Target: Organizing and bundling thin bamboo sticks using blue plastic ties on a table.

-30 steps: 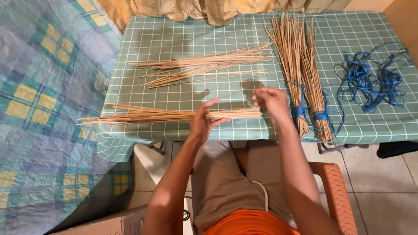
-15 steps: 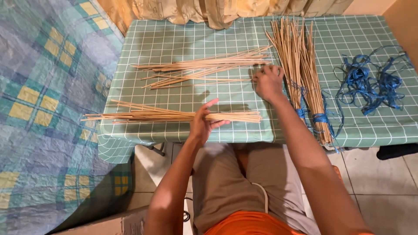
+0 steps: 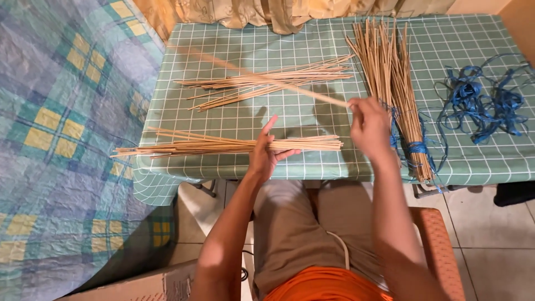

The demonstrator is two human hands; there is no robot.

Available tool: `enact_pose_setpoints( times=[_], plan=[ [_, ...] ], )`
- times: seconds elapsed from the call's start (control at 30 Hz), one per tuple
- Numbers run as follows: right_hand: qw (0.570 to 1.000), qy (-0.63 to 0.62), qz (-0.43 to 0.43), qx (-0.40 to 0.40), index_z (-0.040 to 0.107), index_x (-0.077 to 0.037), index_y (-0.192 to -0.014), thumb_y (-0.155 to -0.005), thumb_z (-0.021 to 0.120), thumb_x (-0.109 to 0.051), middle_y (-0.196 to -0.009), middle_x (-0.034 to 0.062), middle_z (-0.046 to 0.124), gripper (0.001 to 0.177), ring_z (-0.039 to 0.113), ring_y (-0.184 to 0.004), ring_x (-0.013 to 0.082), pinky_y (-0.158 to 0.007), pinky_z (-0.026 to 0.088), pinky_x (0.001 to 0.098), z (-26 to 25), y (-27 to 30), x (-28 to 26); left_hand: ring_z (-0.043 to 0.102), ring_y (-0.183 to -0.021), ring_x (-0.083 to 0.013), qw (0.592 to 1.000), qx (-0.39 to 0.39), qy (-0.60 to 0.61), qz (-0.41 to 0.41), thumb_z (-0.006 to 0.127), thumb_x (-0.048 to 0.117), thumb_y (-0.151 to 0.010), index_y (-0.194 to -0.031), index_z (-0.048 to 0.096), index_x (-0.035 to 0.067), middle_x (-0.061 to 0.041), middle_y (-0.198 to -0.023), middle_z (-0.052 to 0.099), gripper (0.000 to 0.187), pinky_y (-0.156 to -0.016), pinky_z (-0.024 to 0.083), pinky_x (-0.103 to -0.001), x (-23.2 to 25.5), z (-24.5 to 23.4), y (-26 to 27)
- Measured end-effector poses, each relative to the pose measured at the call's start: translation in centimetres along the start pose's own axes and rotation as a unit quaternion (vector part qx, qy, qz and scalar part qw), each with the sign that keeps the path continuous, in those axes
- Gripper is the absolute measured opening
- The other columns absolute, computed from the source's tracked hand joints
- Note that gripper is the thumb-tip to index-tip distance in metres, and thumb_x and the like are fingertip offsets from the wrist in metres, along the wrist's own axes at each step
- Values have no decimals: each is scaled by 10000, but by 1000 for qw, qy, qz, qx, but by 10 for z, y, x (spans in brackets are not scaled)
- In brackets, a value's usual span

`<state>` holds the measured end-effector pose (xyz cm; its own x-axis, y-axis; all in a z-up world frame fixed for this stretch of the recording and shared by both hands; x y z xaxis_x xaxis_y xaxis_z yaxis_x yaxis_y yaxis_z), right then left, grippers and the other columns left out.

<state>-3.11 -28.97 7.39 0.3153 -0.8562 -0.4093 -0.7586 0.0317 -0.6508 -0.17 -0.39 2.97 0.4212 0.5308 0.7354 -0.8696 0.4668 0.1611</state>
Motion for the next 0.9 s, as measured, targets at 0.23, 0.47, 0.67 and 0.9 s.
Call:
enact_pose_setpoints(
  times=[0.23,0.47,0.67,0.9],
  plan=[
    [993,66,34,-90,794,-205,-961,-859,643,-65,-868,0,634,229,638,-873,284,-855,450,409,7,53,-20,694,-991,-510,999,-40,7,20,545,372,-936,-1518,431,282,-450,-1171,618,600,-824,654,-431,-19,-19,-12],
    [998,-26,45,35,826,-188,-1063,-837,823,-95,-982,47,579,244,636,-901,304,-856,534,371,13,57,-12,729,-929,-480,999,30,-10,37,594,462,-976,-1139,624,23,-311,-1120,657,470,-830,660,-471,-47,-42,-31],
    [964,-151,153,157,739,-14,-1222,-878,768,84,-948,141,606,359,709,-823,318,-761,606,347,33,64,-10,716,-926,-446,989,122,18,85,636,356,-944,-1067,618,51,-187,-1080,632,329,-802,673,-500,-31,-31,-18],
    [898,-373,192,131,626,10,-1362,-892,399,288,-1036,177,685,591,659,-930,231,-889,598,374,36,59,-34,737,-945,-364,988,120,-22,94,665,314,-936,-1052,691,23,-150,-1068,692,314,-825,670,-471,-24,-15,-10]
  ],
)
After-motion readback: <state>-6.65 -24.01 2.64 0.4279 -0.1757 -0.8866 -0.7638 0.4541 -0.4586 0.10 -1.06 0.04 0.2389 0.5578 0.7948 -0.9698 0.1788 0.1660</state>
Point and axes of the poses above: each hand's wrist, its own y-axis away from the middle knuckle, its own z-axis out of the palm, x = y × z, the point moved 1 cm from there along -y, towards the middle knuckle
